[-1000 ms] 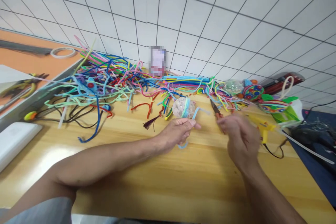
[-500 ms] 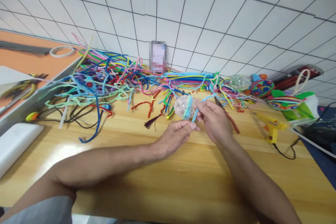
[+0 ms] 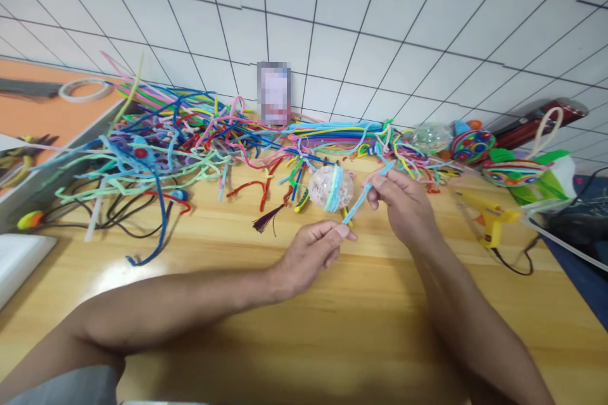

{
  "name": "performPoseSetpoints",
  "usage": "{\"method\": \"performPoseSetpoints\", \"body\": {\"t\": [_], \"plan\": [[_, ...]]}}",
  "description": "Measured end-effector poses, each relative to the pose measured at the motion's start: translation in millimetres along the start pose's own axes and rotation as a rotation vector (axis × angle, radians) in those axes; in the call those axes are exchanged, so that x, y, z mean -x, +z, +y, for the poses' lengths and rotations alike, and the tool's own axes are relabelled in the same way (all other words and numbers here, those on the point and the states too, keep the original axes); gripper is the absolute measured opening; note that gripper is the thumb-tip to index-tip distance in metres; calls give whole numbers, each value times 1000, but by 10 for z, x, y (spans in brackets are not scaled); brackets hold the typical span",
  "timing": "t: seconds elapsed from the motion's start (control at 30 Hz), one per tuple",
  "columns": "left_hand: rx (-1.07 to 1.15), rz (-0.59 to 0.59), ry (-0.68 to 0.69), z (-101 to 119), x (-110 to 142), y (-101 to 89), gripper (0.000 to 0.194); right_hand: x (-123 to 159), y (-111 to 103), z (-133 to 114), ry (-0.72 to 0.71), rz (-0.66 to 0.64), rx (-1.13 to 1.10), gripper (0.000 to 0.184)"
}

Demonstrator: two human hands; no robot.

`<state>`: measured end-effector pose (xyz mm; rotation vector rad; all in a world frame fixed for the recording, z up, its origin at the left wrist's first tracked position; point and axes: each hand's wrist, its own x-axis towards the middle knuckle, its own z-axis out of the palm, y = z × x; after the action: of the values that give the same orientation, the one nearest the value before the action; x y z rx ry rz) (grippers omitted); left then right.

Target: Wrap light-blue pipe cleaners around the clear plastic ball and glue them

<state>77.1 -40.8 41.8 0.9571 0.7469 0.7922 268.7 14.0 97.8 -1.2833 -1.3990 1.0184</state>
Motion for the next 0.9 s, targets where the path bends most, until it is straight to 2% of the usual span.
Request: {"method": "performPoseSetpoints", "body": {"t": [0.2, 0.33, 0.5, 0.9], "plan": [[110, -86, -54, 92, -19, -2, 72, 103, 99, -28, -17, -104, 14, 31], [81, -70, -23, 167, -22, -8, 64, 142, 158, -23, 9, -175, 4, 36], [87, -44, -36, 205, -40, -1, 67, 150, 142, 56, -11, -153, -47, 45], [107, -51, -36, 212, -21, 19, 67, 114, 68, 132, -32, -143, -99, 52]]}}
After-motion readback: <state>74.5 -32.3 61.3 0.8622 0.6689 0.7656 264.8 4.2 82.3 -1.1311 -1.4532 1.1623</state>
